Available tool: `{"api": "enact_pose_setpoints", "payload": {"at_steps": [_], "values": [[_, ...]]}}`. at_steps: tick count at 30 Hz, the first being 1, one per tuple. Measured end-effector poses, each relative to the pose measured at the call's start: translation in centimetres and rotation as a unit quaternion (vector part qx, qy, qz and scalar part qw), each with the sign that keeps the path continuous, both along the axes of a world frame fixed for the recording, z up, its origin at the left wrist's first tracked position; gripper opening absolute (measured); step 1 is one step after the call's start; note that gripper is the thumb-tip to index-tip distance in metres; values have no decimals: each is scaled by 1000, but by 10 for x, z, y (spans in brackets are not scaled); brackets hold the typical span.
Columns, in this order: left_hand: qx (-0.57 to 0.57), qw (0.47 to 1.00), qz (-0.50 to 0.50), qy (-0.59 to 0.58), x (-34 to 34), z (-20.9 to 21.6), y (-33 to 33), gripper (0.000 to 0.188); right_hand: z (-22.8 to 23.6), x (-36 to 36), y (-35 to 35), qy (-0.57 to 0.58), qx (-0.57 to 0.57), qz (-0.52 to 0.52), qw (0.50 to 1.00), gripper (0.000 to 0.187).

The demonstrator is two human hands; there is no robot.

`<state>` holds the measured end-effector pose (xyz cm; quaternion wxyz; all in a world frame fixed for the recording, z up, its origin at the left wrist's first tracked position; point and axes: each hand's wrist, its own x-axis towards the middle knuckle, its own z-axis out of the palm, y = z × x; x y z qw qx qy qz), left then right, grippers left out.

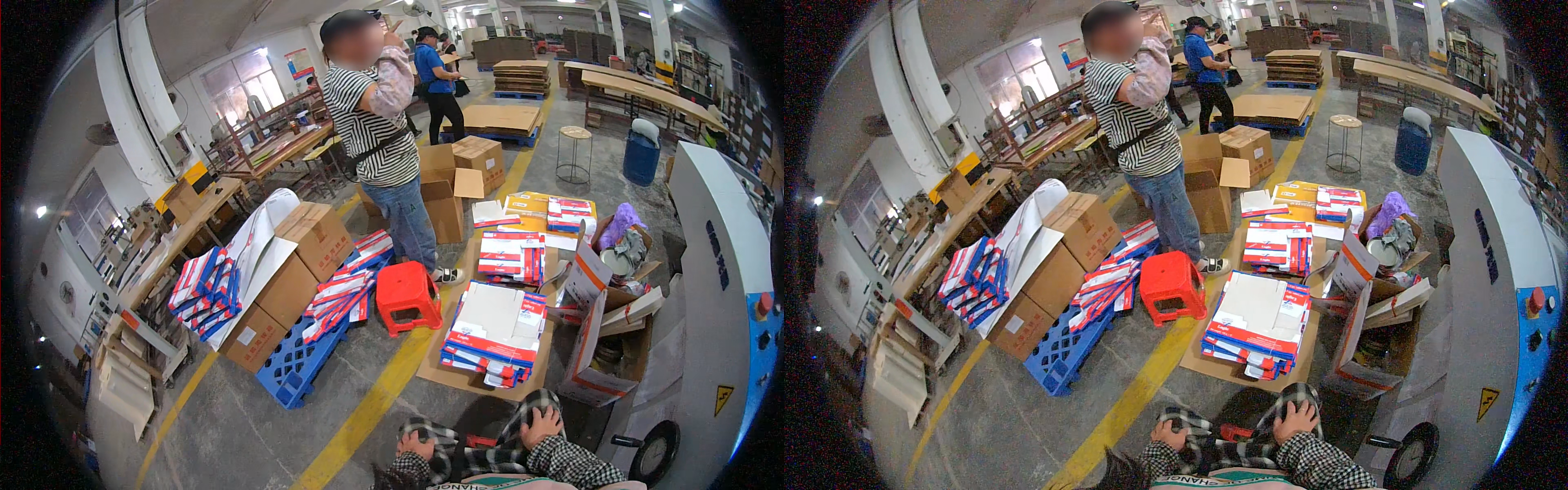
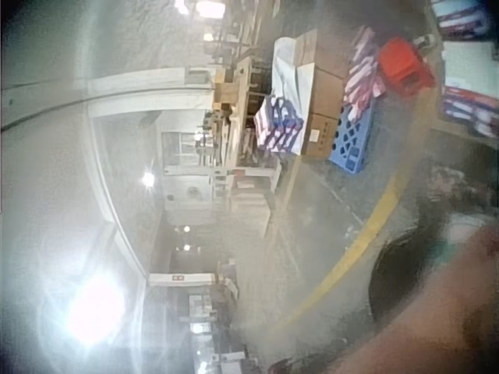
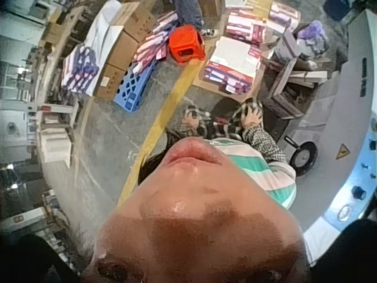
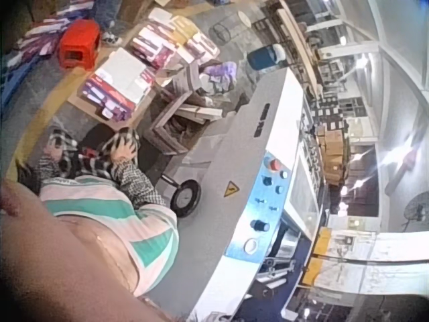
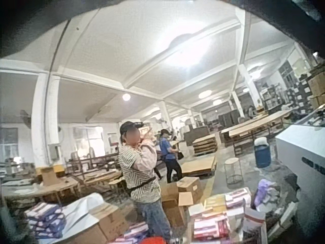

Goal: The person places a stack of flat cardboard packaging boxes onto a table, then sits down and folds the flaps of cardboard boxes by hand.

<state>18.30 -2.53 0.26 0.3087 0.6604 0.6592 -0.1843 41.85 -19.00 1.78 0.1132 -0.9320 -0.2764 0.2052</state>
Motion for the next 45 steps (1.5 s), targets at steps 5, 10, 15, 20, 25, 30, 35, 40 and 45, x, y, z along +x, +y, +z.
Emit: {"api": "enact_pose_setpoints", "payload": {"at_steps": [5, 10, 15, 20, 25, 30, 35, 40, 45], "values": [[16, 1000, 3, 6, 1, -27, 6, 64, -25, -3, -2, -71, 64, -14, 995, 51], [-22, 1000, 9, 15, 11, 16, 2, 65, -27, -3, -4, -136, 118, -20, 983, 43], [52, 998, -22, -36, -22, -66, 6, 67, -2, -3, -3, -54, 60, 3, 997, 45], [423, 902, -85, -22, -64, -136, 19, 68, 20, -5, 8, 50, -13, 10, 999, 55], [-59, 998, -8, 15, 9, -27, 10, 69, -11, 13, -2, 41, -21, -45, 998, 55], [722, 656, -218, -20, -61, -181, 18, 69, -17, 0, 8, 37, 4, -50, 998, 54], [715, 674, -184, -6, -73, -206, 18, 69, -3, -1, 9, 51, 8, -31, 998, 55], [11, 999, -14, -34, -31, -115, 21, 69, -13, 15, -4, 41, -6, -67, 997, 54], [84, 996, -16, -24, -28, -141, 13, 71, 3, 10, 3, 52, -24, -44, 997, 54]]}}
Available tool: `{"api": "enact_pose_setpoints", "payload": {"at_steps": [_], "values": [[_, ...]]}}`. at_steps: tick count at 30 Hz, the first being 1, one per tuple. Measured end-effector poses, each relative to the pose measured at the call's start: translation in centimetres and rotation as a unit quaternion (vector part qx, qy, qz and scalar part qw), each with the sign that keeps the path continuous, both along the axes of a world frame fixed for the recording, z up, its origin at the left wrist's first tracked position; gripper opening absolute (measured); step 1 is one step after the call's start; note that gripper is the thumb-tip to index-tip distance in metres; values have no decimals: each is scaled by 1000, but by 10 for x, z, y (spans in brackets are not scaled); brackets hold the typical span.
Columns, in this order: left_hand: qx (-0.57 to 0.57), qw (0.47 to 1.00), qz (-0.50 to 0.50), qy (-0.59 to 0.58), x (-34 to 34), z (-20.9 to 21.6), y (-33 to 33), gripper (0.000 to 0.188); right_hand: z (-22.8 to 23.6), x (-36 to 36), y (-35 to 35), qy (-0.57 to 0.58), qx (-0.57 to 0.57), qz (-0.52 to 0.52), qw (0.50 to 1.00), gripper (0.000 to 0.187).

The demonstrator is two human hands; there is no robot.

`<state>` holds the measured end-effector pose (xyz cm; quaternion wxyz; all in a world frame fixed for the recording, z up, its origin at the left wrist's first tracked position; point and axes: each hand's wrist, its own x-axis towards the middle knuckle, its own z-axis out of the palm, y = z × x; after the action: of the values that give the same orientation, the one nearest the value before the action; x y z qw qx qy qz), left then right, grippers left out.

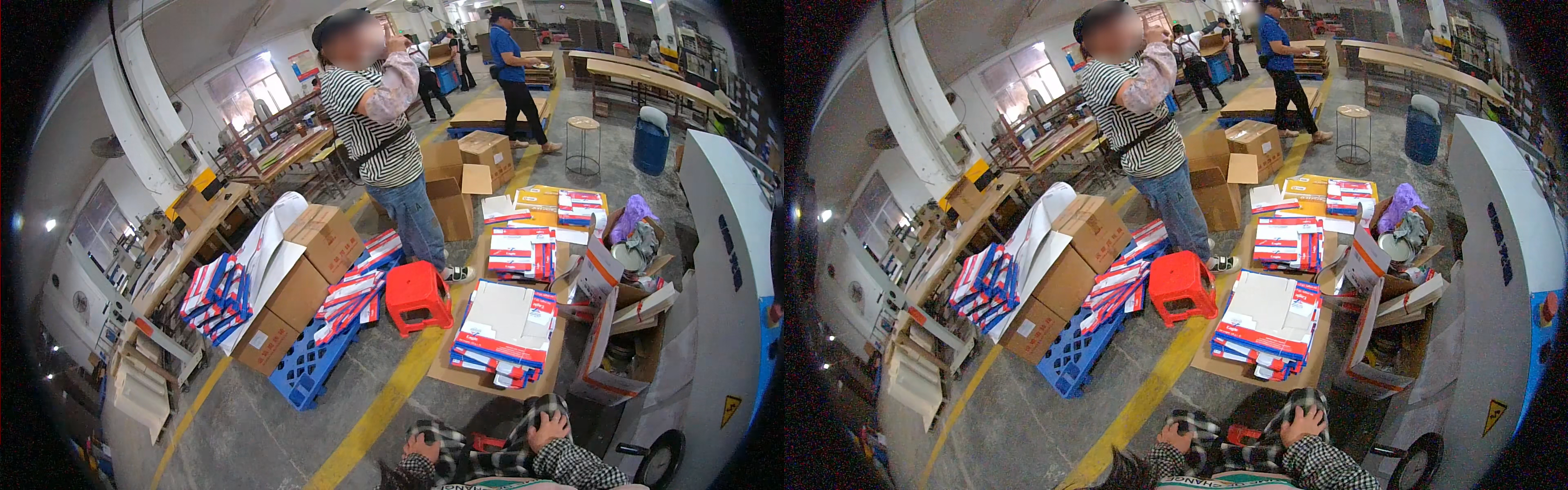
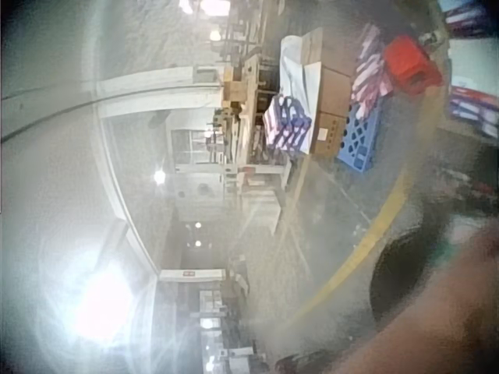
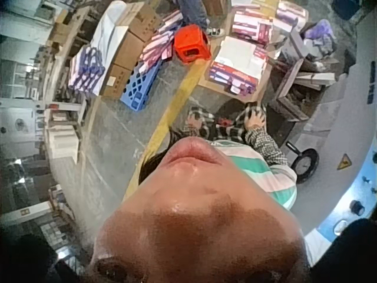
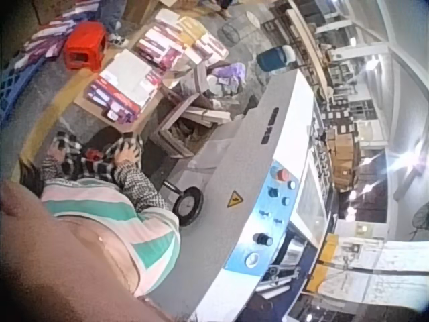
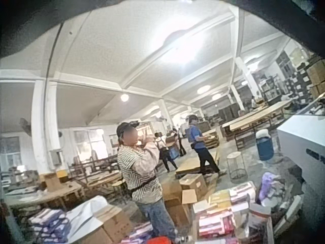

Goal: The person places a stack of flat cardboard packaging boxes onto a table, then sits down and folds the flaps of cardboard boxes by hand.

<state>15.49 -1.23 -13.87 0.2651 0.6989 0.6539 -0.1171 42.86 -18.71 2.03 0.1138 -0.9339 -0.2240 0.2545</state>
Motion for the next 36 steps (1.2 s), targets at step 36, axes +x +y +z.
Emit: {"api": "enact_pose_setpoints", "payload": {"at_steps": [36], "values": [[-77, 992, 39, 95, -18, -6, 9, 70, -11, -9, 2, -57, 19, 57, 997, 45]]}}
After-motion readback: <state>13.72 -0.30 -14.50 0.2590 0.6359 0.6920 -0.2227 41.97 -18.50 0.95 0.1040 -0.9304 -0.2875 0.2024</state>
